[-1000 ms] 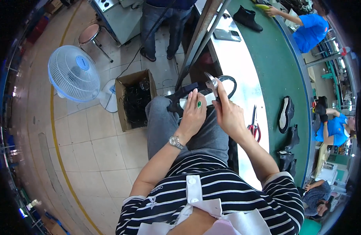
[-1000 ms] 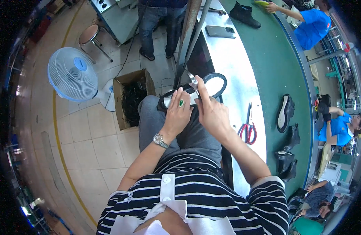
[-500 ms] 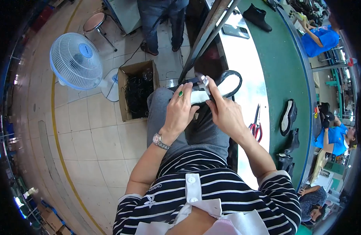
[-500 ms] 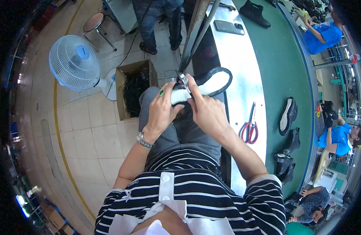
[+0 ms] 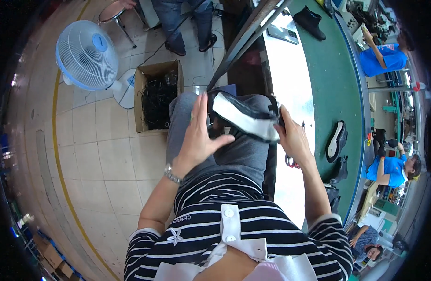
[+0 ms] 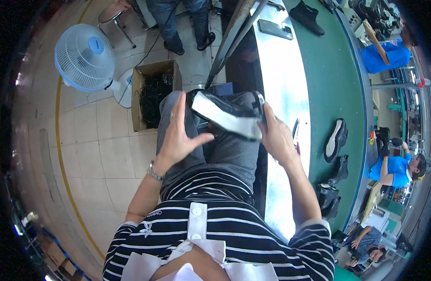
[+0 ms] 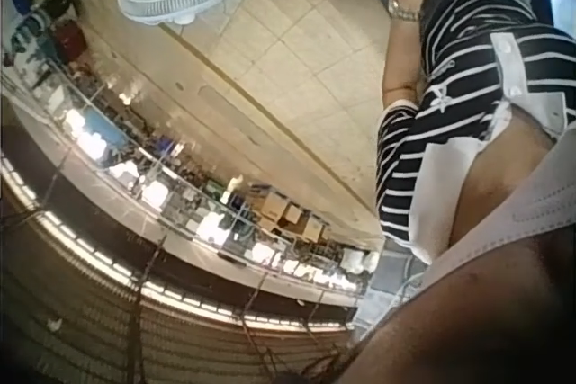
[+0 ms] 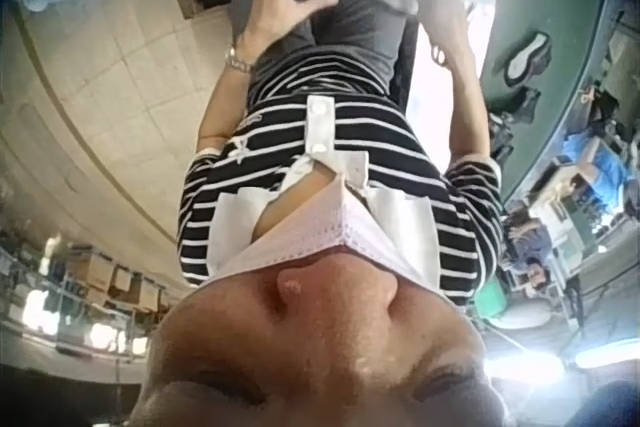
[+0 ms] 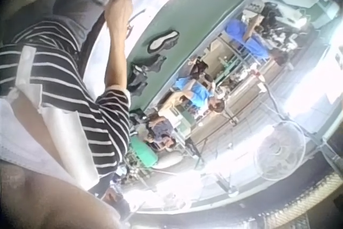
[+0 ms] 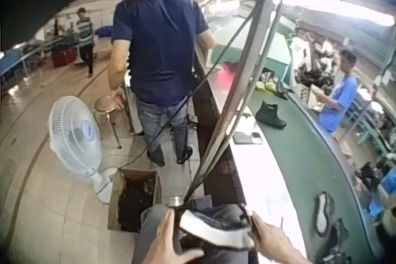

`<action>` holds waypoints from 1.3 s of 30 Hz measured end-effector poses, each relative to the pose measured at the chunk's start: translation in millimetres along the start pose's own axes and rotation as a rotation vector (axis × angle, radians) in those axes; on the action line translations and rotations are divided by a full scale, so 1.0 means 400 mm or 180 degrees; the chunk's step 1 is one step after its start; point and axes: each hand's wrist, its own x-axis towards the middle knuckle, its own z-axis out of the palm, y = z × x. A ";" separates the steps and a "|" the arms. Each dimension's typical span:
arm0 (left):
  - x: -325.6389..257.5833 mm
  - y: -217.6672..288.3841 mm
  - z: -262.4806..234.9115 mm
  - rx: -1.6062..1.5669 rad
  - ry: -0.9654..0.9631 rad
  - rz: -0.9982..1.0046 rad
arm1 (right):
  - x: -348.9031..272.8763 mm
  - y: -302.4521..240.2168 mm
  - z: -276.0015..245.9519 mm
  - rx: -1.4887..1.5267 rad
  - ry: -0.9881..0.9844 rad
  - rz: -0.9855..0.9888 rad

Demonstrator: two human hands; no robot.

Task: Finishing and trimming excess material from a shoe upper and sole assembly.

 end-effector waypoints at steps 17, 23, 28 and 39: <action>-0.136 -0.048 -0.069 0.0033 0.0417 -0.0320 | -0.022 -0.203 0.020 0.0253 -0.2250 -0.0955; -0.179 -0.057 -0.034 -0.0921 0.0277 -0.1029 | -0.006 -0.288 -0.004 -0.0748 -0.2662 -0.0846; -0.170 0.014 -0.048 -0.0100 0.0238 -0.0573 | -0.003 -0.347 -0.011 -0.1491 -0.2809 -0.1064; -0.178 -0.022 -0.028 -0.2286 -0.0542 -0.1895 | -0.005 -0.202 0.050 -0.0830 -0.2436 -0.1483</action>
